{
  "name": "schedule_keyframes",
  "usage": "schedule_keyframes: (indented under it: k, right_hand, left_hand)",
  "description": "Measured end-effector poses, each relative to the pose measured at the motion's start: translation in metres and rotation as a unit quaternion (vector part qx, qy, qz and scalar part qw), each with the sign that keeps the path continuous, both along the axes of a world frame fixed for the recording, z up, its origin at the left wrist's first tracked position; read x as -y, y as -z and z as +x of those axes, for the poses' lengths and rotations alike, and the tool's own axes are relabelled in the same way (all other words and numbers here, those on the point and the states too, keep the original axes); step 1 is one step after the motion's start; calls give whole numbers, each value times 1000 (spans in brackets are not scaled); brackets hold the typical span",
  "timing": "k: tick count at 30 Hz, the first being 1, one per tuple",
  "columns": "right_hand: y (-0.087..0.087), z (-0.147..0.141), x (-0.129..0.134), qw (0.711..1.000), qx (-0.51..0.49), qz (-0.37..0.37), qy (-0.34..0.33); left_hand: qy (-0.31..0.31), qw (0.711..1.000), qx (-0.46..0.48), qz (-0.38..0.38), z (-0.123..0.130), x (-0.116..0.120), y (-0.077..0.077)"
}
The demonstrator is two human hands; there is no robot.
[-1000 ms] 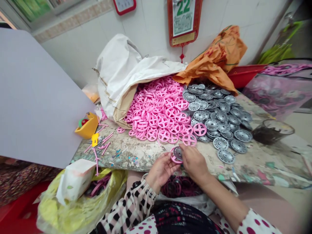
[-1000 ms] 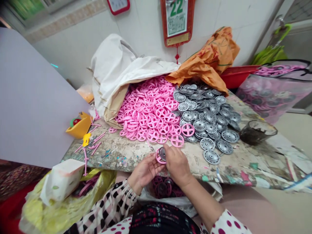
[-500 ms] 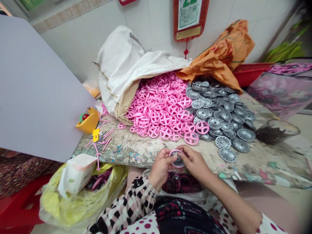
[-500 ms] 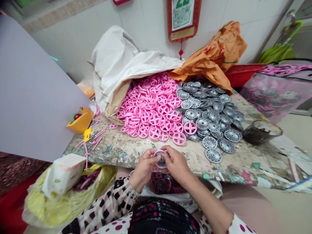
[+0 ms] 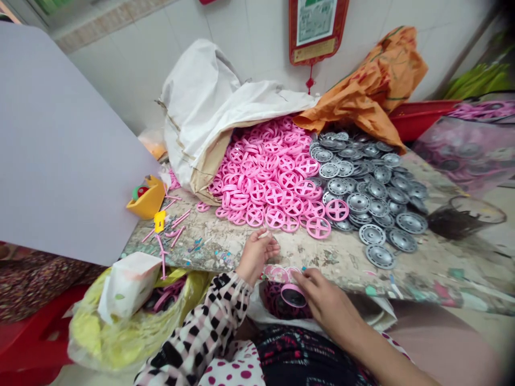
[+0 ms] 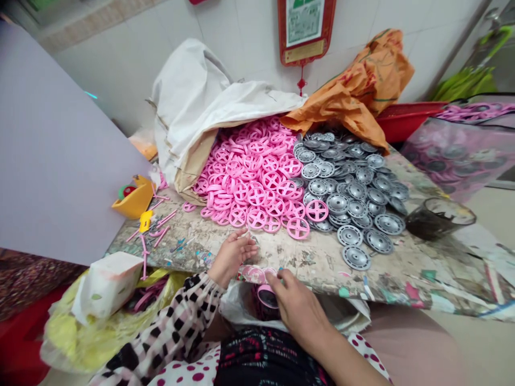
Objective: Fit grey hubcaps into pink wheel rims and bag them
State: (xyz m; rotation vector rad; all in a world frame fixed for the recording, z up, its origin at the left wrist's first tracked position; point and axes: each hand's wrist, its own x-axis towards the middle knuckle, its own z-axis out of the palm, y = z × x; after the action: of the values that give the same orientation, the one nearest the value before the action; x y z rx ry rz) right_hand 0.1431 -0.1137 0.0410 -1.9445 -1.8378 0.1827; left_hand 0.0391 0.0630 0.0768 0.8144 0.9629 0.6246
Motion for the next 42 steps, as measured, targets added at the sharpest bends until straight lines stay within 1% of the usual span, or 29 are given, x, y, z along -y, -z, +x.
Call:
schedule_keyframes:
  k: [2, 4, 5, 6, 7, 8, 9, 10, 12, 15, 18, 21, 25, 27, 29, 31, 33, 35, 36, 37, 39, 41, 42]
  right_hand:
    - [-2, 24, 3, 995, 15, 73, 71]
    - [-3, 55, 8, 974, 51, 123, 183]
    - [-3, 70, 11, 957, 85, 124, 248]
    - [-2, 84, 15, 936, 120, 107, 312]
    - [0, 95, 19, 916, 150, 82, 362]
    - [2, 103, 23, 903, 174, 51, 390]
    - [5, 108, 27, 896, 192, 21, 401]
    - [8, 110, 29, 896, 205, -4, 395]
    - [13, 107, 30, 907, 219, -30, 358]
    - [16, 98, 25, 929, 214, -29, 301]
    - [16, 95, 18, 948, 185, -24, 259]
    - [18, 101, 14, 954, 153, -21, 256]
    - [23, 116, 11, 956, 107, -27, 274]
    - [25, 123, 8, 959, 59, -21, 277]
    - [25, 125, 6, 958, -15, -19, 286]
    - [21, 119, 2, 948, -101, -21, 301]
    - [12, 104, -3, 939, -181, 8, 293]
    - [-1, 84, -8, 937, -225, 78, 256]
    - [-7, 73, -11, 941, -218, 118, 232]
    - [-13, 63, -14, 952, -186, 148, 192]
    - [-20, 48, -18, 975, -88, 180, 92]
    - [-20, 38, -20, 982, 5, 187, -1]
    - [-17, 36, -21, 981, 35, 190, -29]
  left_hand:
    - [-20, 997, 14, -67, 11, -7, -1]
    - [-30, 994, 14, -107, 21, -11, -1]
    - [-31, 993, 14, -116, 26, -13, 0]
    - [-31, 992, 16, -120, 31, -14, 0]
    - [-34, 992, 17, -123, 35, -15, 1]
    - [-38, 991, 17, -124, 39, -16, 3]
    - [-44, 991, 16, -123, 43, -17, 4]
    - [-51, 991, 14, -120, 45, -18, 6]
    - [-63, 992, 9, -107, 47, -19, 8]
    - [-70, 994, 7, -79, 40, -15, 10]
    - [-57, 998, 15, -33, 24, -8, 9]
    - [-27, 999, 38, 9, 7, -1, 9]
    - [7, 998, 55, -13, -9, 5, 12]
    - [19, 998, 51, -20, -11, 8, 12]
    - [29, 998, 44, -27, -12, 11, 11]
    - [44, 997, 39, -40, -11, 16, 8]
    - [61, 996, 36, -59, -9, 23, 5]
    - [84, 993, 33, -77, -7, 30, 3]
    - [97, 991, 34, -85, -6, 33, 2]
    - [111, 989, 37, -93, -5, 36, 0]
    - [132, 984, 51, -106, -4, 39, -2]
    - [140, 981, 67, -115, -4, 41, -4]
    - [141, 980, 72, -117, -4, 41, -5]
